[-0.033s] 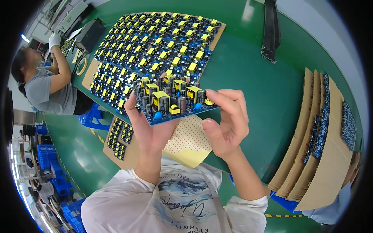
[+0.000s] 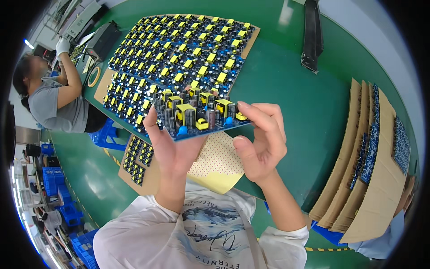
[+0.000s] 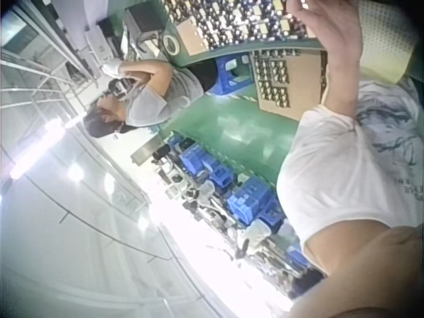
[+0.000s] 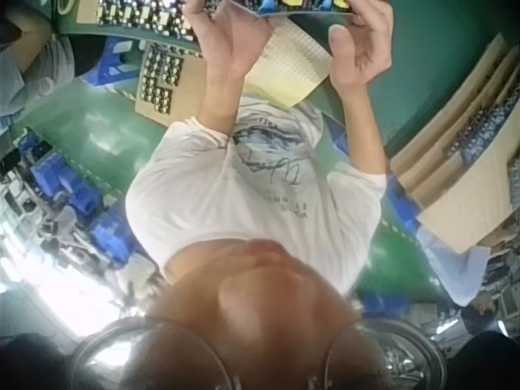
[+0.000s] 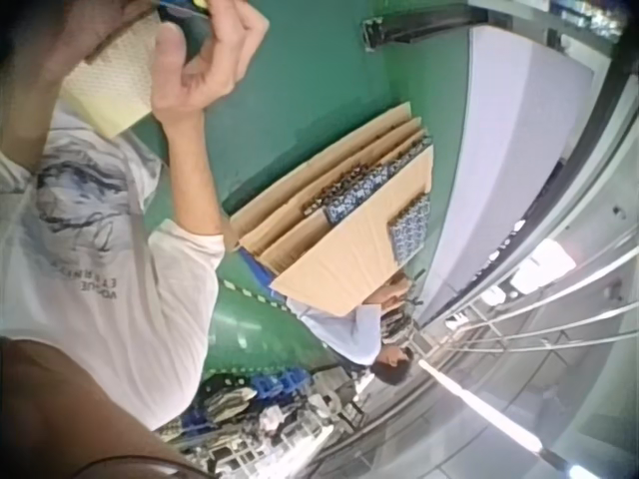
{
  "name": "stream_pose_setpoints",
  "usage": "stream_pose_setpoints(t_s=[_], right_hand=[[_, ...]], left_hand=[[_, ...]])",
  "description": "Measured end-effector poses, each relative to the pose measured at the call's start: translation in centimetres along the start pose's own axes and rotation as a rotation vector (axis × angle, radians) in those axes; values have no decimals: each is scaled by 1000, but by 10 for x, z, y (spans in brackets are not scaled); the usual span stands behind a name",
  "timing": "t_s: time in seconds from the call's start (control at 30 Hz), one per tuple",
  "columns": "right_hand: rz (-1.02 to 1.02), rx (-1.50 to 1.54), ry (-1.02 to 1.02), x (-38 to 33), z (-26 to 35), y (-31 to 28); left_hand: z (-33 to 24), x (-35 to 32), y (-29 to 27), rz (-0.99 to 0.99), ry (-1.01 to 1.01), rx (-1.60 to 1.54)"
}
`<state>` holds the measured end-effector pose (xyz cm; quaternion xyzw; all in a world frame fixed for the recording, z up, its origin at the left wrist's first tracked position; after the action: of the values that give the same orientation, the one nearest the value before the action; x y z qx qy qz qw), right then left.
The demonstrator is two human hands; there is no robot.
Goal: The person picks up circuit boards from the table, turns them over and rotates them by hand, and places them back onto the work surface.
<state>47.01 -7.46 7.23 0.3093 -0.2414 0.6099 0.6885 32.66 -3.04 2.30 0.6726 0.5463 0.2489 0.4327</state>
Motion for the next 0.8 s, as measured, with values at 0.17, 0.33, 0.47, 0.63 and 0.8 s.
stream_pose_setpoints(t_s=[0.17,0.33,0.47,0.63,0.8], right_hand=[[-61,105,87,0,-5,0],[-64,134,76,2,-6,2],[-70,137,115,2,-7,1],[-95,254,260,-1,-17,4],[-53,202,358,-2,-25,14]], left_hand=[[1,-2,0,-7,-21,22],[3,-2,1,-13,-35,15],[0,-3,1,0,-15,40],[-9,-7,2,-27,113,73],[-26,-19,11,-54,338,340]])
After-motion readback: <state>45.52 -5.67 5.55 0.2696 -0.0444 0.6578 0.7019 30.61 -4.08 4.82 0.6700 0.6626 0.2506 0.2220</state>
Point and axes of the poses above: each hand's wrist, its own x-axis towards the middle knuckle, its own y-axis out of the palm, z = x × y, the point moved 8 cm from there along x, towards the middle knuckle, and after that the axes turned 11 degrees about x, right-handed, at the moved point
